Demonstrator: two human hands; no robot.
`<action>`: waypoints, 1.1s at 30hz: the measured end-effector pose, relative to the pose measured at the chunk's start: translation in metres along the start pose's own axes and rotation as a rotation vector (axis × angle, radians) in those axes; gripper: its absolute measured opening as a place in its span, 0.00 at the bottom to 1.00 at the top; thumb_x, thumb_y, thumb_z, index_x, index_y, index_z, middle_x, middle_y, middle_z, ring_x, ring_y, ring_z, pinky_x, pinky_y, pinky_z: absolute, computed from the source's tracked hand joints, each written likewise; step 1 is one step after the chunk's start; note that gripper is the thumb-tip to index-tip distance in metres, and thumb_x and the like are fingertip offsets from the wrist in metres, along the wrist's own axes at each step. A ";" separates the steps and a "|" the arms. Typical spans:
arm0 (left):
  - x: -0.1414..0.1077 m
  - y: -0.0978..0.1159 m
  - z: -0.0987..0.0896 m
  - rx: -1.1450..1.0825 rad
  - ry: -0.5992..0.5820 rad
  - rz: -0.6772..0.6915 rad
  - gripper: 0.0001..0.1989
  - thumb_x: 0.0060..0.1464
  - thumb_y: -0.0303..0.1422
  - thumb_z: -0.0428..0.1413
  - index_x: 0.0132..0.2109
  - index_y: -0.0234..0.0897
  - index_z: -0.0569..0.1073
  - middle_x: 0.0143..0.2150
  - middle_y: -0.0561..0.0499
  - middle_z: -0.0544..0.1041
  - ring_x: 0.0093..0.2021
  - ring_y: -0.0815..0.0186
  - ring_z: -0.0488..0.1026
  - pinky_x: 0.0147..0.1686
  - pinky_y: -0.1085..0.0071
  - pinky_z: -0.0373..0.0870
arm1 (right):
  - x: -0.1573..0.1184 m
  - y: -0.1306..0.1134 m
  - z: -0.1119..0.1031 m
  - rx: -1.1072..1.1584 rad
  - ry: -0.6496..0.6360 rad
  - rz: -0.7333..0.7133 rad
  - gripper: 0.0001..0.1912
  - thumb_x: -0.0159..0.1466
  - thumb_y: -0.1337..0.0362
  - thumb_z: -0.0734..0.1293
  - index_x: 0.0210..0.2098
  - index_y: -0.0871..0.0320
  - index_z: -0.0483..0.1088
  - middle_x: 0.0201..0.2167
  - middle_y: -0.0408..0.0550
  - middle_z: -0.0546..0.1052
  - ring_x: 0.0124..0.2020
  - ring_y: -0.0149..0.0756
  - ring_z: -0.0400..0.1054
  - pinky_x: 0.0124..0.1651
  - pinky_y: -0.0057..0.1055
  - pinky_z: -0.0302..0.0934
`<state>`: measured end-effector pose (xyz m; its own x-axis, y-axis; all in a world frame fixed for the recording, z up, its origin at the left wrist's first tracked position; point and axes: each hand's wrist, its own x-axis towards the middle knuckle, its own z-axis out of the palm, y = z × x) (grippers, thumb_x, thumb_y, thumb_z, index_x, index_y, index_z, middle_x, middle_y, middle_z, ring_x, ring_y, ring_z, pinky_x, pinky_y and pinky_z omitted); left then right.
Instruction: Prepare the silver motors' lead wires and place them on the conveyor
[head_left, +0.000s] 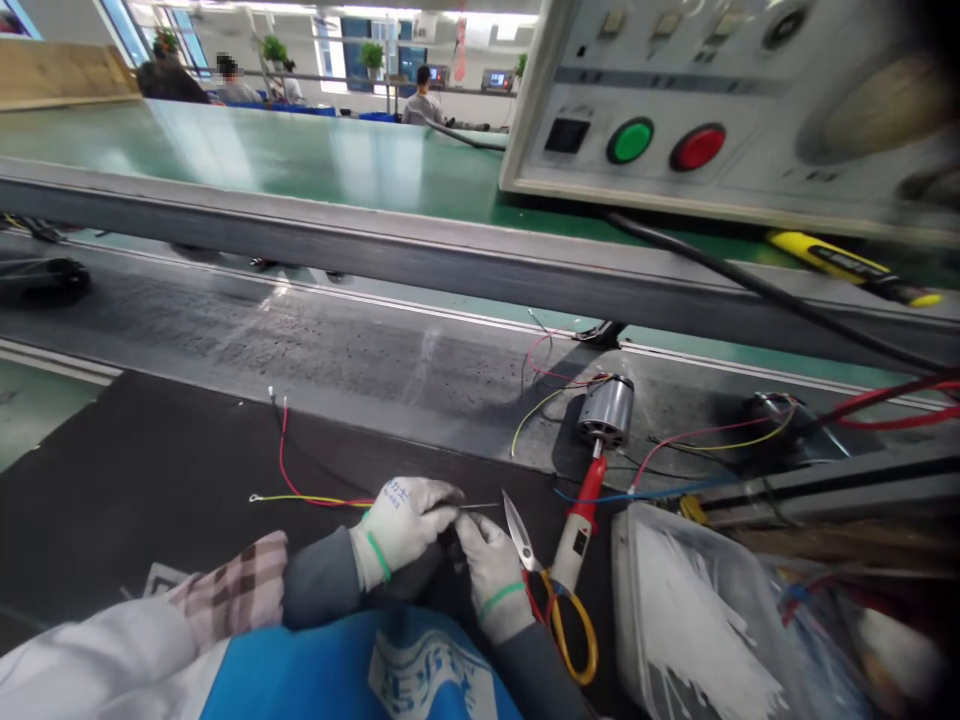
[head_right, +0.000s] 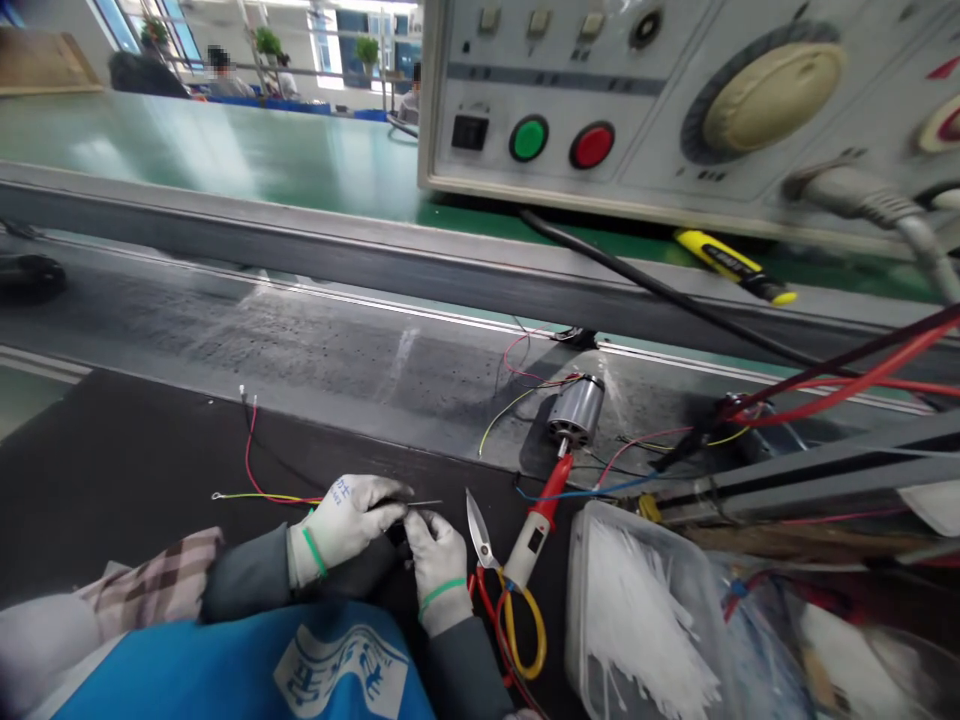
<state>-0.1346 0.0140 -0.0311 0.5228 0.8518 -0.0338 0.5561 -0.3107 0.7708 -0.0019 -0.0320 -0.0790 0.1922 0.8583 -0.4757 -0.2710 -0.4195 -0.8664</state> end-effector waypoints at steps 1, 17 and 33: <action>0.002 0.001 -0.001 0.026 0.016 0.012 0.13 0.54 0.33 0.47 0.44 0.38 0.72 0.41 0.52 0.76 0.42 0.68 0.71 0.43 0.74 0.66 | 0.000 -0.002 0.000 0.015 -0.008 0.009 0.18 0.48 0.52 0.69 0.30 0.60 0.70 0.16 0.39 0.70 0.16 0.27 0.60 0.18 0.24 0.53; 0.001 -0.002 -0.004 0.088 0.157 0.053 0.13 0.51 0.27 0.48 0.41 0.37 0.74 0.37 0.50 0.75 0.38 0.68 0.71 0.41 0.74 0.67 | -0.022 -0.026 0.019 0.402 -0.182 0.135 0.18 0.47 0.58 0.72 0.34 0.57 0.67 0.23 0.40 0.72 0.23 0.30 0.68 0.24 0.26 0.61; -0.007 -0.010 -0.006 0.249 0.222 0.118 0.13 0.50 0.26 0.47 0.39 0.38 0.74 0.32 0.49 0.72 0.33 0.66 0.69 0.34 0.72 0.66 | -0.023 -0.004 0.000 -0.271 0.003 -0.173 0.17 0.54 0.53 0.64 0.34 0.61 0.68 0.24 0.46 0.73 0.25 0.35 0.67 0.27 0.31 0.64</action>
<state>-0.1480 0.0138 -0.0344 0.4547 0.8663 0.2067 0.6549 -0.4825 0.5816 -0.0054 -0.0501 -0.0650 0.2166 0.9229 -0.3183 0.0267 -0.3315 -0.9431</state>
